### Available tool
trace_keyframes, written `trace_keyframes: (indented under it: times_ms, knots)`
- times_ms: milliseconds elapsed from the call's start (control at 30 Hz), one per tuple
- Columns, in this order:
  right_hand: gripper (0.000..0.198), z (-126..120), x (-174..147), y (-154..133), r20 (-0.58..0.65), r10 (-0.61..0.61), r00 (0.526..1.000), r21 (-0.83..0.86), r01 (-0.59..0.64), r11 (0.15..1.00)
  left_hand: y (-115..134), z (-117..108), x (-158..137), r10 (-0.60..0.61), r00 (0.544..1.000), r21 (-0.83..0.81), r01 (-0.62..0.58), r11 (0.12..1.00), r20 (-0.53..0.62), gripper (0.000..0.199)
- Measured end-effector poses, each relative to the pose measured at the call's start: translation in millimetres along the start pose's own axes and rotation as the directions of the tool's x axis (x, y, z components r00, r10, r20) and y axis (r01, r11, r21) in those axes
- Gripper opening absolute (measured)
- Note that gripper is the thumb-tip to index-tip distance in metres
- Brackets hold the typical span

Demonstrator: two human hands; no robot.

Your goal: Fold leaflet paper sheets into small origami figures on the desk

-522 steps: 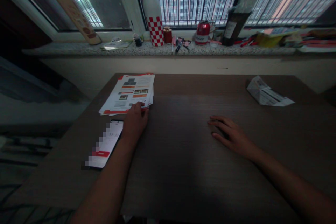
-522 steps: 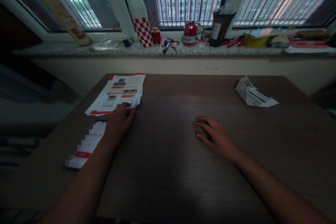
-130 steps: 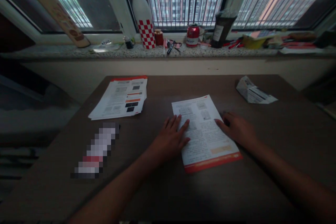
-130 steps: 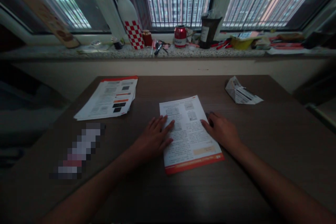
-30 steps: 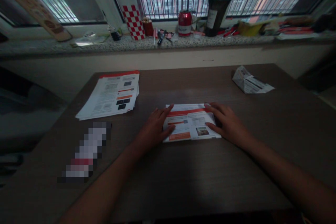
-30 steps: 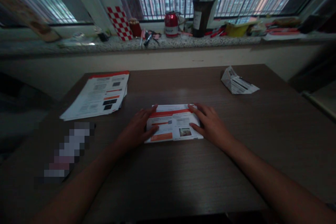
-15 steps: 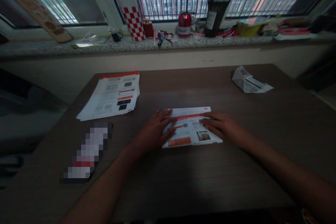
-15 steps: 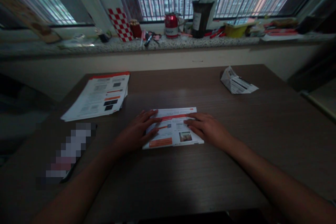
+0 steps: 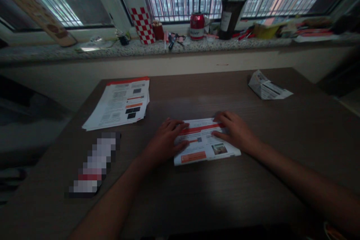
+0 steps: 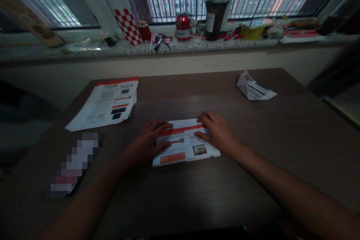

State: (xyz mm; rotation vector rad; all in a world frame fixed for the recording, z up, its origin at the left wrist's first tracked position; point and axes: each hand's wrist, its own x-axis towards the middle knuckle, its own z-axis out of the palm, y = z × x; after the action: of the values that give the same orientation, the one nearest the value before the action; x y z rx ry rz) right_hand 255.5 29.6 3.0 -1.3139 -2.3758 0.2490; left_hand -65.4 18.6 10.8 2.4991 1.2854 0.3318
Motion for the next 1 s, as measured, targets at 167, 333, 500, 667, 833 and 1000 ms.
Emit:
trace_keyframes:
  times_ms: [167,333,500,667,833,1000]
  knots:
    - [0.040,2,-1,6,0.003,0.010,1.000,0.025,-0.010,1.000,-1,3,1,-0.052,0.999,0.001,0.052,0.999,-0.014,0.061]
    - [0.034,4,2,13,0.007,0.001,1.000,0.034,-0.002,0.999,0,4,9,-0.067,0.996,0.026,0.069,0.997,-0.057,0.054]
    - [0.029,5,5,17,0.007,0.001,1.000,0.059,-0.002,0.998,-1,7,15,-0.064,0.992,0.048,0.070,0.996,-0.110,0.037]
    - [0.021,7,8,21,-0.010,0.010,1.000,0.056,-0.010,0.998,-2,8,19,-0.115,0.985,0.047,0.122,0.991,-0.130,0.031]
    - [0.017,9,8,24,-0.009,0.046,0.999,0.032,-0.046,0.998,-1,6,18,-0.157,0.981,-0.007,0.157,0.988,-0.115,0.029]
    - [0.014,9,8,21,-0.014,0.050,0.999,0.035,-0.050,0.998,-3,3,18,-0.191,0.978,-0.074,0.185,0.980,-0.085,0.027]
